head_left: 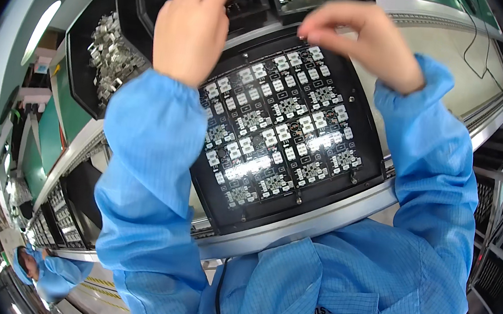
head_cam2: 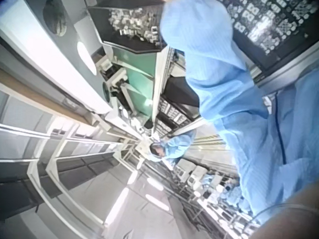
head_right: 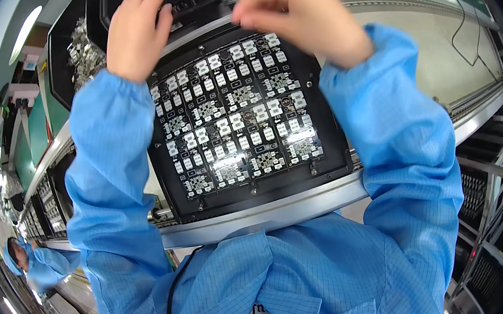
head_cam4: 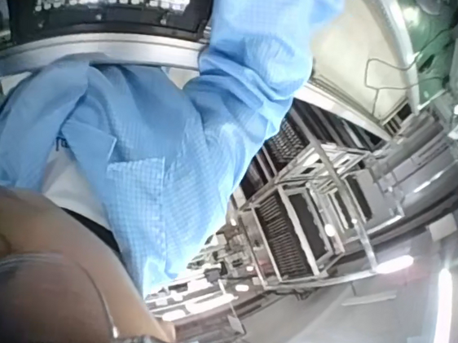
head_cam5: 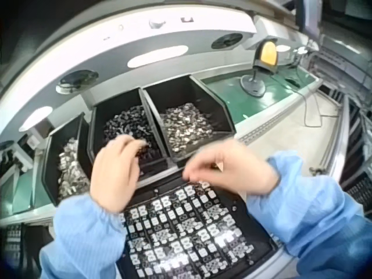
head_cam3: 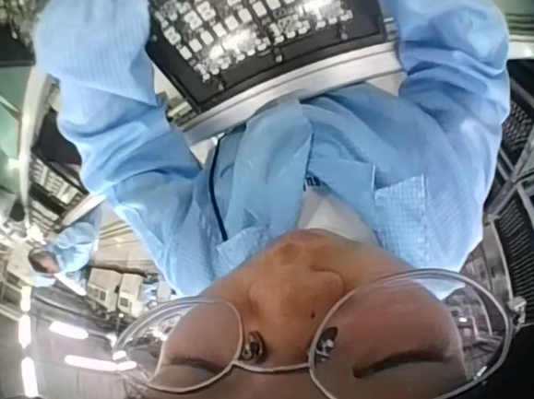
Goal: Sorting and placing small electronic components into a tray on an assembly line.
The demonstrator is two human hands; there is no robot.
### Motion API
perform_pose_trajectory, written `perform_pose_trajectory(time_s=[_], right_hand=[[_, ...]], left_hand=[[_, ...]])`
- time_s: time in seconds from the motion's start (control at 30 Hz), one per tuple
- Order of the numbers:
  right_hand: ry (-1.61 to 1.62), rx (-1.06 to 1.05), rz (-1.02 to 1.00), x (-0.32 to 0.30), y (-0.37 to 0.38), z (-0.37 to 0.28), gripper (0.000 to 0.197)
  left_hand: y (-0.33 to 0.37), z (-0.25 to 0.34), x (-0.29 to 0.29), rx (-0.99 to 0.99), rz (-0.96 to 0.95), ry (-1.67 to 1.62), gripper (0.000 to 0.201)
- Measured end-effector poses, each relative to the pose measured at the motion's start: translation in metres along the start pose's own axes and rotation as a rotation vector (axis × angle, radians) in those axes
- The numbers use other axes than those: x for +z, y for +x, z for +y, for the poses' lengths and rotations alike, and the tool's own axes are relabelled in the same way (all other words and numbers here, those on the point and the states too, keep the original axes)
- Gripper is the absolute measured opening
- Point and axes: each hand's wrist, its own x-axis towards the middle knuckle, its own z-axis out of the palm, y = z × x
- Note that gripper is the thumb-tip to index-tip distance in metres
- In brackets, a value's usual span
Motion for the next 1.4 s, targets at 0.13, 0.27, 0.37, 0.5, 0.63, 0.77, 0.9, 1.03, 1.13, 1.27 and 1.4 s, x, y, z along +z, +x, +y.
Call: perform_pose_trajectory(time_s=[0.13, 0.27, 0.37, 0.5, 0.63, 0.77, 0.9, 1.03, 1.13, 1.27, 1.4], right_hand=[[-0.053, -0.033, -0.294, 0.045, -0.022, -0.005, 0.007], [-0.033, -0.016, -0.398, 0.060, -0.040, 0.000, 0.006], [-0.039, -0.011, -0.427, 0.063, -0.051, 0.009, 0.010], [-0.162, -0.041, -0.387, 0.068, -0.058, 0.006, 0.018], [-0.235, -0.092, -0.393, 0.071, -0.059, 0.004, 0.020], [-0.255, -0.113, -0.341, 0.077, -0.060, 0.004, 0.019], [-0.223, -0.073, -0.293, 0.079, -0.061, 0.004, 0.015], [-0.230, -0.053, -0.304, 0.080, -0.060, 0.003, 0.015], [-0.252, -0.047, -0.306, 0.082, -0.059, 0.000, 0.017], [-0.394, -0.163, -0.339, 0.083, -0.059, 0.000, 0.023], [-0.329, -0.114, -0.320, 0.060, -0.045, -0.003, 0.025]], left_hand=[[-0.008, -0.044, 0.004, -0.085, -0.416, 0.303, 0.026], [0.006, -0.044, 0.007, -0.200, -0.790, 0.328, 0.028], [0.006, -0.047, 0.018, -0.185, -0.757, 0.273, 0.024], [-0.002, -0.054, 0.018, -0.227, -0.658, 0.221, 0.019], [-0.008, -0.067, 0.020, -0.207, -0.649, 0.210, 0.014], [0.002, -0.055, 0.022, -0.193, -0.710, 0.401, 0.010], [0.013, -0.030, 0.011, -0.286, -0.694, 0.300, 0.019], [0.012, -0.028, 0.015, -0.233, -0.574, 0.238, 0.020], [-0.009, -0.061, 0.029, 0.058, -0.099, -0.511, 0.019], [0.017, -0.041, 0.032, -0.224, -0.538, 0.072, 0.016], [0.030, -0.029, 0.014, -0.307, -0.441, -0.142, 0.013]])
